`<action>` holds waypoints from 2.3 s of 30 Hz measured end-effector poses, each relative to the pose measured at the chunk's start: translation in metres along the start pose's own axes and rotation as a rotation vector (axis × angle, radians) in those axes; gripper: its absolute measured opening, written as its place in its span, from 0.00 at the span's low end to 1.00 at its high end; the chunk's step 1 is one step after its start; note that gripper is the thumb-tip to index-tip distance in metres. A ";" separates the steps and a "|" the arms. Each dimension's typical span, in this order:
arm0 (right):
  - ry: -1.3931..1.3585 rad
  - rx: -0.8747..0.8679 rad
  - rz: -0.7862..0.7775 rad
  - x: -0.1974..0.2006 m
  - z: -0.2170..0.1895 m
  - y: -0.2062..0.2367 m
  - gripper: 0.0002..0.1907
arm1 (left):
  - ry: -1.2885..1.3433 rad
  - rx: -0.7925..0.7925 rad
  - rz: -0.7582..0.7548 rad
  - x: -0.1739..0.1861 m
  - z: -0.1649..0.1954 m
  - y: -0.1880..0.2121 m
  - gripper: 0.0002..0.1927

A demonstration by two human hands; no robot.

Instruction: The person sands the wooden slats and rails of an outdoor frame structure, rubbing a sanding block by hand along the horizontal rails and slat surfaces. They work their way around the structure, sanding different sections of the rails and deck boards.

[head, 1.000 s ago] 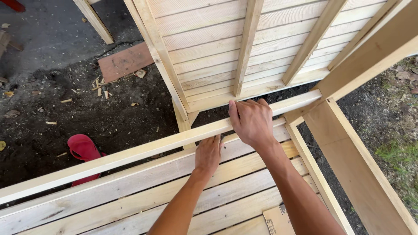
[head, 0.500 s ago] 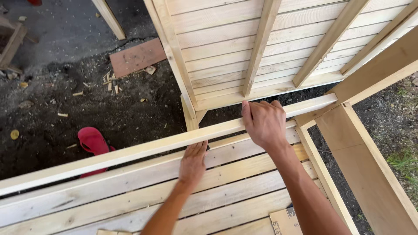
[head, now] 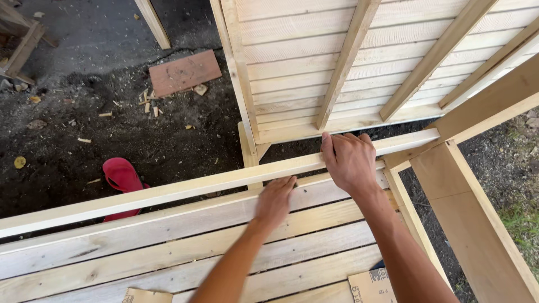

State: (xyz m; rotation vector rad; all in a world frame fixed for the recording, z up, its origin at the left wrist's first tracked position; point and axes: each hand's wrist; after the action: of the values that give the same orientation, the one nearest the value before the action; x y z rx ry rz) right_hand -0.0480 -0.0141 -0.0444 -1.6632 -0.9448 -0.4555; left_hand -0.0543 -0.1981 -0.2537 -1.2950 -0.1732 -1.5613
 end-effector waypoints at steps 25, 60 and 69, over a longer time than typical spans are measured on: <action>0.040 -0.117 -1.178 -0.032 -0.110 -0.054 0.56 | -0.050 0.153 -0.208 0.145 -0.074 0.025 0.09; 0.088 0.026 -0.927 -0.033 -0.111 -0.038 0.48 | -0.271 0.421 -0.319 0.151 -0.100 0.052 0.20; -0.382 0.892 -0.188 -0.046 -0.184 0.047 0.03 | -0.328 0.656 -0.048 0.154 -0.129 0.035 0.13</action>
State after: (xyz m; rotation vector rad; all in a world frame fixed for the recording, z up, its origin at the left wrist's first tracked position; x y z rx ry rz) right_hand -0.0080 -0.2052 -0.0498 -0.8503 -1.3362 0.1796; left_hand -0.0876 -0.3925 -0.2016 -1.0039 -0.8536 -1.1683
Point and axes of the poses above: each hand's wrist, its own y-axis away from the middle knuckle, its own x-axis out of the back of the hand, z = x × y, and after that the axes turned 11 degrees about z, right-handed
